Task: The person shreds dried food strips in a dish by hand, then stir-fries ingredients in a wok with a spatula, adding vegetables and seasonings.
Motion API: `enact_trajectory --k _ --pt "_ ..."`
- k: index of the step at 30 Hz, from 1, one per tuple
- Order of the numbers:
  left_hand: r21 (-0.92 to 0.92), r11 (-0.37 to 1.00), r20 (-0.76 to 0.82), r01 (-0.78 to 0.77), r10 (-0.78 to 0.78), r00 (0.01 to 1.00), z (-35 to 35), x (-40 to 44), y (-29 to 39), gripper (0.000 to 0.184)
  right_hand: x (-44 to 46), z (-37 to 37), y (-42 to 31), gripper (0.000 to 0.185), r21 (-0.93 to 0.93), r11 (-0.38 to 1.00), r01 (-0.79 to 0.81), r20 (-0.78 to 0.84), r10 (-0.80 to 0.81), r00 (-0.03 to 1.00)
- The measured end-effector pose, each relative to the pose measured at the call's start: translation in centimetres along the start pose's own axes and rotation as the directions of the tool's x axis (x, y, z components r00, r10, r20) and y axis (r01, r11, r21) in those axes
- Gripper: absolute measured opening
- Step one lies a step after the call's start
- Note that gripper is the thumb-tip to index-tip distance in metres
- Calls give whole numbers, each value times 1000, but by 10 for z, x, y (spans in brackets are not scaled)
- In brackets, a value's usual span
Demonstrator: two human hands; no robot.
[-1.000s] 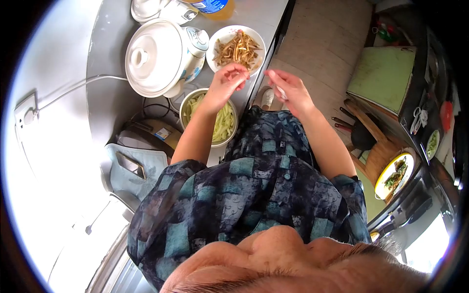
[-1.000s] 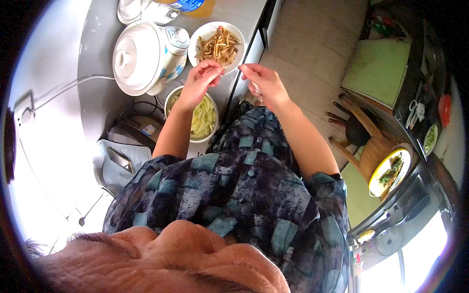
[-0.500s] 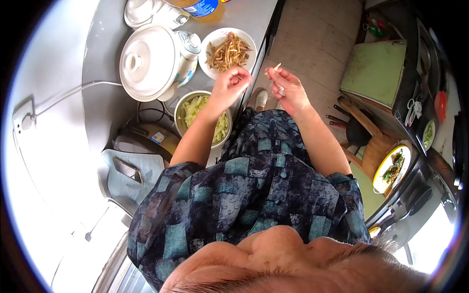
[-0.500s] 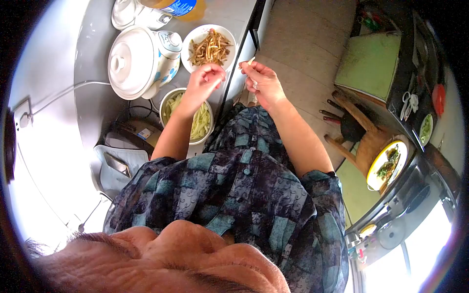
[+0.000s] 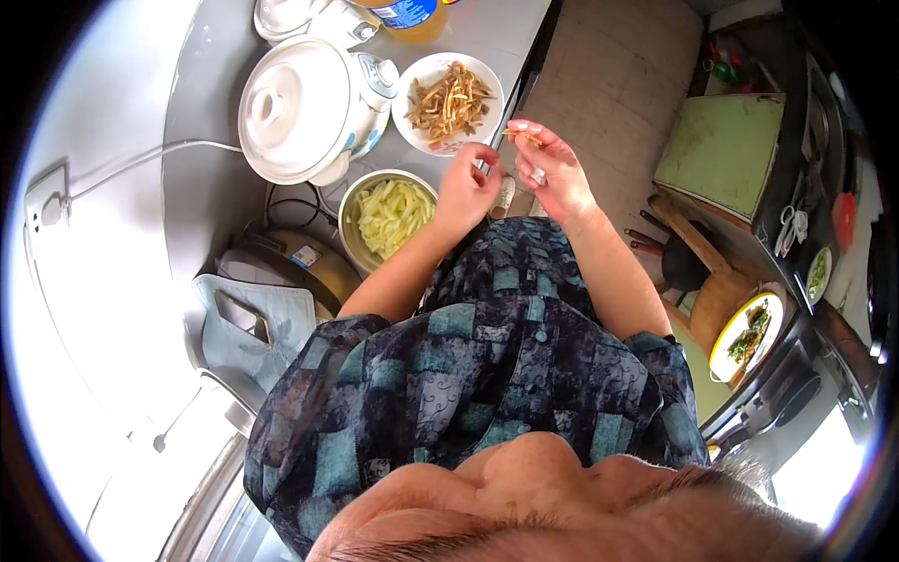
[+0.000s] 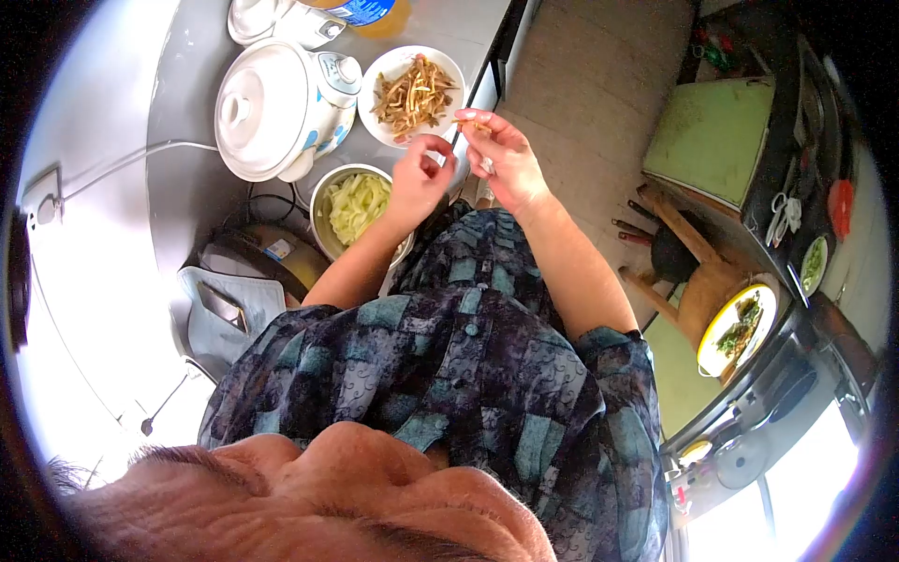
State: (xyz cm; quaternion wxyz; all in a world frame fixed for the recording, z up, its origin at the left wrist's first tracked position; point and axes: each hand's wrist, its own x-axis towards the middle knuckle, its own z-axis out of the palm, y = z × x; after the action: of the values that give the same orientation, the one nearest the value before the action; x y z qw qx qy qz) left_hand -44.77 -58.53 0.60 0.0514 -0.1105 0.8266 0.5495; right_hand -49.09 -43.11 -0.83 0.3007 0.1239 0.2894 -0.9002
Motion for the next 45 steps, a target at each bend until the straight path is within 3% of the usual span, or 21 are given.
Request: enact_trajectory --k 1,4,11,15,20,24,27,30,36,45 --pt "-31 999 -78 -31 28 997 -2 2 3 10 0 0 2 21 -32 999 11 1 -11 1000" --pt "159 927 -193 -339 366 910 -8 7 23 17 -1 3 4 21 -146 988 40 -3 -41 999" --pt "374 756 -97 -538 608 788 -12 22 12 17 -4 10 8 21 -342 938 53 -61 -79 995" --pt "409 740 -52 -535 604 795 -10 23 13 15 -7 10 8 21 -338 939 67 -89 -103 991" --pt "331 853 -30 -403 437 899 -6 20 22 12 -6 10 10 18 -478 870 119 -121 -200 972" --pt "324 848 3 -420 443 896 -6 22 19 12 -4 7 13 16 -602 782 162 -108 -281 954" --pt "361 830 33 -425 444 895 -6 22 17 12 -6 9 12 15 -702 688 183 -95 -345 934" --pt "437 781 74 -445 462 884 -5 23 14 11 1 0 21 14 -809 473 348 54 -531 846" --pt "570 688 119 -449 472 874 -3 22 14 9 1 -3 22 9 -893 239 380 174 -596 784" --pt "478 775 64 -414 439 896 4 24 8 9 5 -6 26 11 -910 214 355 161 -606 779"
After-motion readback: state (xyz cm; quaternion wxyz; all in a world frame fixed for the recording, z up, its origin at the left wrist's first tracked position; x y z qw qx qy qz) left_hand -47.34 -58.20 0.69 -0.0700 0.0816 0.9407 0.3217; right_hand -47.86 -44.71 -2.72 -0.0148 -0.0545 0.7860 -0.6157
